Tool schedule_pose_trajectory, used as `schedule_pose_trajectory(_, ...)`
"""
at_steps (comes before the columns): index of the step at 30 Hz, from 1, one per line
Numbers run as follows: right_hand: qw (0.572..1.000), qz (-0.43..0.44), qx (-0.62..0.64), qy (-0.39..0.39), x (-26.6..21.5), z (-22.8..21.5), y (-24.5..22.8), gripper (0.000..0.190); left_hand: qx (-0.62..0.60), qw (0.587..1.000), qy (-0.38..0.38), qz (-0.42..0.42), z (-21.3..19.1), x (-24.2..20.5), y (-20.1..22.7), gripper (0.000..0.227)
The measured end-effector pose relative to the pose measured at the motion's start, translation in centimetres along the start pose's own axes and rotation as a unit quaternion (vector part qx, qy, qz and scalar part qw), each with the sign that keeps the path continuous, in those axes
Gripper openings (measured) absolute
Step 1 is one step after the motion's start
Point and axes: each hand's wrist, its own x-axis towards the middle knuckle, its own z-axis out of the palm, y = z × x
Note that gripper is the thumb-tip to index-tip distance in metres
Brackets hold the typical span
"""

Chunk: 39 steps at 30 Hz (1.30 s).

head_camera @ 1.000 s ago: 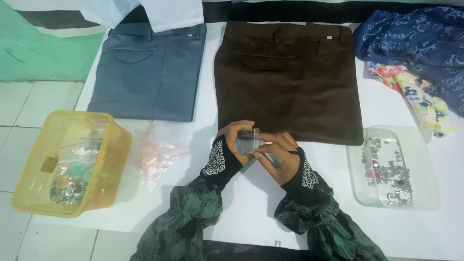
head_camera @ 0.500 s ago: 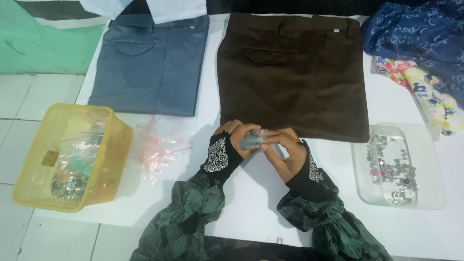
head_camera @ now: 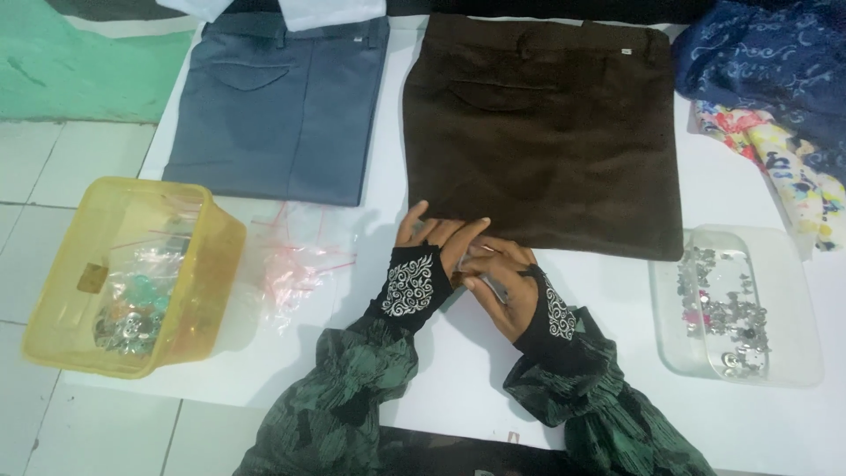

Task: A person is carefully taking small decorative buttons out of a small plastic bag and a tray to arrange them in a pattern on a piece of brown fabric.

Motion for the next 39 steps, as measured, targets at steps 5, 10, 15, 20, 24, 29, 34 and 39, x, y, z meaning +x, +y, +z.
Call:
schedule_pose_trajectory(5,1.000,-0.006,0.017,-0.010,-0.8,0.8,0.7,0.019,-0.067,0.994,-0.084,-0.032,-0.3,-0.2,-0.1,0.069)
schedule_pose_trajectory(10,0.999,-0.004,0.042,-0.025,-0.8,0.4,0.4,0.025,-0.092,0.993,-0.066,-0.032,-1.3,0.0,0.2,0.059)
schedule_pose_trajectory(15,0.999,-0.033,0.027,-0.027,-0.3,-0.2,0.1,0.025,-0.089,0.991,-0.088,-0.055,-1.6,0.6,-0.2,0.049)
schedule_pose_trajectory(20,0.998,-0.001,0.068,0.014,1.6,-3.0,-2.0,0.021,-0.285,0.922,-0.180,-0.190,-2.9,1.9,1.0,0.049)
schedule_pose_trajectory(24,0.997,0.042,0.051,0.030,0.3,-5.6,-1.3,0.022,-0.481,0.832,0.090,-0.262,-1.7,1.5,2.0,0.029)
schedule_pose_trajectory(29,0.973,0.102,-0.174,-0.112,-5.6,-4.5,2.2,0.060,-0.538,0.785,0.043,-0.305,-4.3,2.3,3.2,0.023)
schedule_pose_trajectory(34,0.931,0.157,-0.249,-0.215,-5.6,-4.0,-2.5,0.048,-0.608,0.733,0.064,-0.297,-3.2,2.4,4.3,0.024)
schedule_pose_trajectory(39,0.912,0.151,-0.304,-0.231,-6.9,-2.8,-1.8,0.042,-0.598,0.751,0.023,-0.280,-2.0,1.8,4.7,0.022)
